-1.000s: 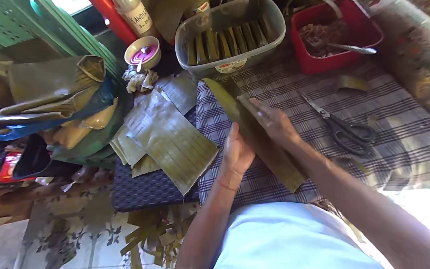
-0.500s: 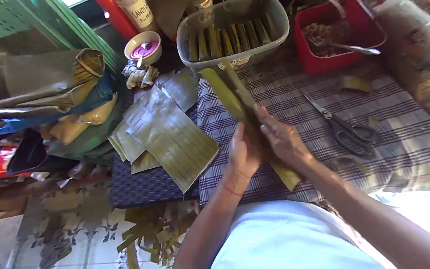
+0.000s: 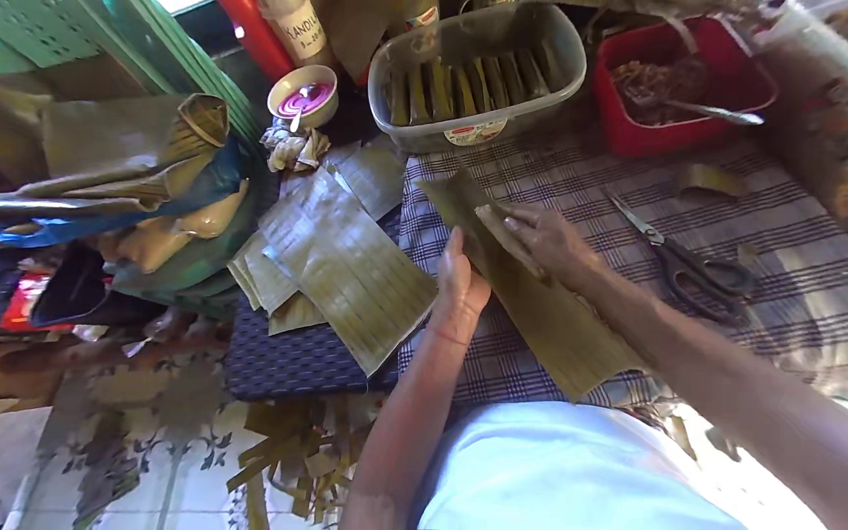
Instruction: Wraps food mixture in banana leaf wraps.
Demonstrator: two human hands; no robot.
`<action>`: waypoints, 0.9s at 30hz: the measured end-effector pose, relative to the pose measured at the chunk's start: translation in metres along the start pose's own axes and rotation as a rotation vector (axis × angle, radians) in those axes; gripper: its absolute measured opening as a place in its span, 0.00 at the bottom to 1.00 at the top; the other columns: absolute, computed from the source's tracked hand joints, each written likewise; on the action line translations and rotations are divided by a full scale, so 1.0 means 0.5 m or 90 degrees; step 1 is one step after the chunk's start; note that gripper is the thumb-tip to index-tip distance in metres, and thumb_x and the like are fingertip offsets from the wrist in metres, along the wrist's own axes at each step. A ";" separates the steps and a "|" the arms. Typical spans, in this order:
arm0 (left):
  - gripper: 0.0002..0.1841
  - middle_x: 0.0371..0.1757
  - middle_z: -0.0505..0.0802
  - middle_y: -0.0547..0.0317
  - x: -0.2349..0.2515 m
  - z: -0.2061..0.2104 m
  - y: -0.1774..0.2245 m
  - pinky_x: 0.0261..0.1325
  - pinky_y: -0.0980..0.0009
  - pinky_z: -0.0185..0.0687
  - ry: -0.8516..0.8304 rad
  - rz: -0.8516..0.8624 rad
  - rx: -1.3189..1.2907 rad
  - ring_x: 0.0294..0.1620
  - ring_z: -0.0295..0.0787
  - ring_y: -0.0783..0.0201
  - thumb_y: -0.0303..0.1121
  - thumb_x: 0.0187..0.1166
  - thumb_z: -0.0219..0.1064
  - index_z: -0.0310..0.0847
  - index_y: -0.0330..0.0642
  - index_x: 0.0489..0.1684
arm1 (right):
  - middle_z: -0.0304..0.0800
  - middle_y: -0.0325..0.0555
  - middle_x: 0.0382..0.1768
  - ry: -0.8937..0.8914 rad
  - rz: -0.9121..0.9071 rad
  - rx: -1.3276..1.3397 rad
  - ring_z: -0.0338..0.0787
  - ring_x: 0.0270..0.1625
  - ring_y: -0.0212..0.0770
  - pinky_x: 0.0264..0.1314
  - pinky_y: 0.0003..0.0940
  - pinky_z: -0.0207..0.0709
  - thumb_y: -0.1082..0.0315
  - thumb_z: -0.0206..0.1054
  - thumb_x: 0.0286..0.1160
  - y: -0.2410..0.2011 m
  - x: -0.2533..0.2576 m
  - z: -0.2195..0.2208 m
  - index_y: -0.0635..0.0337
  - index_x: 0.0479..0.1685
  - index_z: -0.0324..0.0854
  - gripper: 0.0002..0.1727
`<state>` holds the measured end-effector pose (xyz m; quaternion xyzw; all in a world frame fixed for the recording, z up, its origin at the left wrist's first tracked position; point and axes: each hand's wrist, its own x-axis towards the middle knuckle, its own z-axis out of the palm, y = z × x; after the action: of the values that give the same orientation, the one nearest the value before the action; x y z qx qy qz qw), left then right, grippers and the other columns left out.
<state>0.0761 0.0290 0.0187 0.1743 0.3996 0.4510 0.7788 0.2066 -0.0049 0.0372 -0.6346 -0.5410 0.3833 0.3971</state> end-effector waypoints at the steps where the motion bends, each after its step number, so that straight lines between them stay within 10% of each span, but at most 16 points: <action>1: 0.22 0.52 0.91 0.59 -0.003 0.006 0.000 0.56 0.61 0.88 -0.023 -0.009 -0.014 0.54 0.90 0.64 0.52 0.94 0.42 0.76 0.49 0.64 | 0.75 0.50 0.83 0.013 -0.075 -0.064 0.75 0.84 0.48 0.86 0.47 0.65 0.68 0.48 0.94 -0.004 -0.017 0.023 0.60 0.83 0.73 0.23; 4: 0.25 0.55 0.90 0.64 -0.029 0.022 0.003 0.60 0.66 0.85 -0.090 -0.033 -0.020 0.58 0.88 0.68 0.55 0.94 0.35 0.75 0.54 0.65 | 0.67 0.55 0.88 0.054 -0.230 -0.202 0.60 0.92 0.58 0.95 0.51 0.48 0.71 0.46 0.92 0.015 -0.031 0.055 0.65 0.86 0.68 0.26; 6: 0.26 0.65 0.88 0.58 -0.049 0.024 0.004 0.70 0.57 0.82 -0.113 -0.021 -0.009 0.68 0.85 0.62 0.54 0.94 0.36 0.71 0.53 0.75 | 0.62 0.57 0.90 0.047 -0.135 -0.196 0.56 0.93 0.59 0.95 0.54 0.44 0.69 0.43 0.94 0.028 -0.006 0.024 0.64 0.88 0.65 0.27; 13: 0.25 0.52 0.92 0.67 -0.040 0.023 0.005 0.59 0.70 0.87 -0.146 -0.029 -0.052 0.55 0.90 0.72 0.52 0.95 0.34 0.78 0.55 0.60 | 0.70 0.47 0.87 0.065 -0.197 -0.087 0.66 0.90 0.45 0.93 0.42 0.55 0.67 0.47 0.94 -0.010 -0.064 0.047 0.59 0.86 0.70 0.25; 16: 0.23 0.58 0.92 0.60 -0.032 -0.003 -0.001 0.63 0.61 0.87 -0.126 -0.031 -0.061 0.60 0.90 0.64 0.52 0.95 0.38 0.76 0.52 0.67 | 0.85 0.45 0.73 0.068 -0.064 0.029 0.86 0.68 0.32 0.73 0.33 0.78 0.68 0.51 0.92 0.036 -0.025 -0.009 0.58 0.79 0.77 0.22; 21: 0.21 0.55 0.91 0.57 -0.012 -0.037 -0.016 0.60 0.57 0.88 -0.039 -0.049 -0.081 0.58 0.91 0.60 0.50 0.95 0.40 0.75 0.50 0.65 | 0.90 0.45 0.59 0.081 0.039 0.184 0.88 0.55 0.23 0.63 0.23 0.81 0.73 0.57 0.88 0.094 0.002 -0.061 0.65 0.73 0.78 0.19; 27: 0.20 0.55 0.92 0.57 -0.008 -0.047 -0.019 0.62 0.58 0.88 -0.042 -0.036 -0.078 0.59 0.91 0.60 0.49 0.95 0.42 0.76 0.51 0.65 | 0.88 0.46 0.66 0.077 0.070 0.191 0.87 0.61 0.25 0.66 0.23 0.78 0.77 0.58 0.86 0.095 0.004 -0.064 0.64 0.78 0.73 0.22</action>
<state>0.0619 0.0183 0.0001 0.1297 0.3499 0.4466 0.8132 0.2541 -0.0107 0.0062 -0.6186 -0.4175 0.4420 0.4977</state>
